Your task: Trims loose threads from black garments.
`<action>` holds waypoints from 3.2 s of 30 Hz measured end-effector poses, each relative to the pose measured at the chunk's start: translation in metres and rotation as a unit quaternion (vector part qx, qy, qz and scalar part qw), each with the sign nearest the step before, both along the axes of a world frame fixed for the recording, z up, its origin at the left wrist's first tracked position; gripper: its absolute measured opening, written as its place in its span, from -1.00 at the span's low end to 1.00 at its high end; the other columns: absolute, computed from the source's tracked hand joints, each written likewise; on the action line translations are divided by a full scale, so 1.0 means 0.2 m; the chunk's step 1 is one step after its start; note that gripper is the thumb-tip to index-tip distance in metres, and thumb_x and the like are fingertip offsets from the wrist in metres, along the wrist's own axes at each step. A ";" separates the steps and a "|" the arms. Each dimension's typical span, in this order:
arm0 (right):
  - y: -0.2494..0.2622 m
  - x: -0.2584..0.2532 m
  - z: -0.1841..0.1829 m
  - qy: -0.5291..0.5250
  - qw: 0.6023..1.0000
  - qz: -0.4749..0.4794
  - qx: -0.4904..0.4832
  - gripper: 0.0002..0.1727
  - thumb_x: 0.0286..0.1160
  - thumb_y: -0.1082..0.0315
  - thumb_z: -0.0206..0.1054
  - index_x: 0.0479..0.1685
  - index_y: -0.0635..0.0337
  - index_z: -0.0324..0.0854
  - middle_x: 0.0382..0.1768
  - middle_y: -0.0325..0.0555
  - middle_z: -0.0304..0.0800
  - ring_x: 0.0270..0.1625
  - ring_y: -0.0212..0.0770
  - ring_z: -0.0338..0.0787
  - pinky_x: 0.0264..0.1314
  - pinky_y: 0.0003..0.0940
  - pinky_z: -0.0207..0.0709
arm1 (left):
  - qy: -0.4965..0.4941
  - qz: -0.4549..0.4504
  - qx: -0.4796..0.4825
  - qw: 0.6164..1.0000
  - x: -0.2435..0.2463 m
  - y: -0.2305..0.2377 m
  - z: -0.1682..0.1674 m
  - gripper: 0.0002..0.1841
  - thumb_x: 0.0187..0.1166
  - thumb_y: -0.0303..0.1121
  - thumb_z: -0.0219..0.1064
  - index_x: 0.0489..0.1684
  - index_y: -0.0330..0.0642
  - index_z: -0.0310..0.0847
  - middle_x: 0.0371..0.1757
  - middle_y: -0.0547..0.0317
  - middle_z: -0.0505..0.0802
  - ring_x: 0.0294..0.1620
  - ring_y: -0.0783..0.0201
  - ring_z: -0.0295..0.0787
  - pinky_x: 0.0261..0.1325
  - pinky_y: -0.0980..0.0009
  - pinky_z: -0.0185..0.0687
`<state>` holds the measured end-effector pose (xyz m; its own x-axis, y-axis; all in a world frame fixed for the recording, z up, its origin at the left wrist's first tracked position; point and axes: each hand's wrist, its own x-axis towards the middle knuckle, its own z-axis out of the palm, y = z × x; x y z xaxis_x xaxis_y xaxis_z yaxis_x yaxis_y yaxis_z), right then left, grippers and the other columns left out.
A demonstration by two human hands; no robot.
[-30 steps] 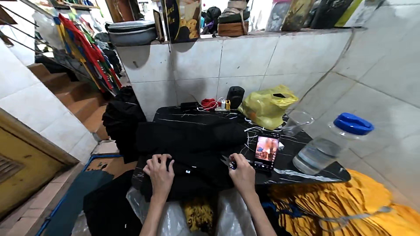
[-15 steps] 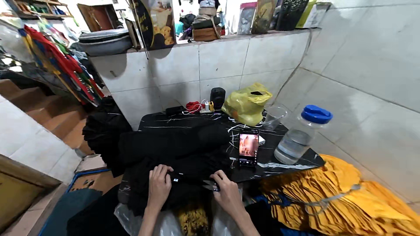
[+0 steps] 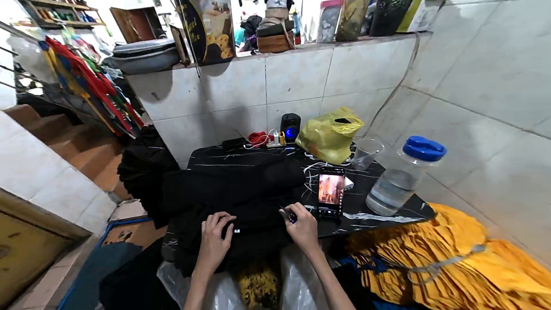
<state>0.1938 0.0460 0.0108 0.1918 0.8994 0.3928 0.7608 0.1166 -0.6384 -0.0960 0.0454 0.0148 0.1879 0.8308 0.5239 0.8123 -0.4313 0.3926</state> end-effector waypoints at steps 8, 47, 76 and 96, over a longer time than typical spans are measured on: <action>0.00 -0.02 -0.01 -0.013 1.000 -0.017 0.003 -0.78 0.39 0.13 0.57 -0.16 0.03 0.83 -0.21 -0.18 0.81 -0.23 -0.12 0.83 -0.24 0.01 0.71 | -0.019 -0.101 0.037 0.994 0.23 -0.02 0.02 -0.73 0.69 -0.20 0.26 0.16 0.38 0.83 0.30 0.35 0.75 0.33 0.31 0.64 0.36 0.24 0.60; -0.17 0.00 0.05 0.038 0.960 0.156 -0.230 -0.36 0.49 0.25 0.31 0.65 -0.37 0.51 0.01 -0.04 0.89 0.04 -0.01 0.85 0.21 0.12 0.65 | -0.226 -0.111 -0.178 0.951 0.63 -0.34 -0.12 -0.65 0.46 -0.28 0.52 0.12 -0.20 0.62 0.12 0.14 0.81 0.20 0.30 0.76 0.32 0.36 0.71; -0.37 -0.15 -0.02 0.112 0.980 0.048 -0.159 -0.67 0.36 0.31 0.43 0.11 0.16 0.80 -0.01 -0.05 0.89 0.09 -0.07 0.85 0.26 0.00 0.66 | -0.396 -0.100 -0.220 0.886 0.60 -0.32 -0.05 -0.49 0.30 -0.69 0.51 0.19 -0.22 0.39 0.10 0.08 0.91 -0.01 0.21 0.95 -0.15 0.32 0.95; -0.35 -0.07 -0.09 0.506 0.849 0.058 -0.140 -0.85 0.58 0.41 0.40 -0.08 0.32 0.77 -0.57 -0.25 0.62 -0.64 -0.48 0.44 -0.59 -0.57 0.33 | -0.180 -0.107 -0.065 0.976 0.59 -0.27 -0.11 -0.90 0.58 -0.33 0.39 -0.22 -0.08 0.84 -0.20 0.34 0.86 -0.19 0.53 0.81 -0.04 0.57 0.79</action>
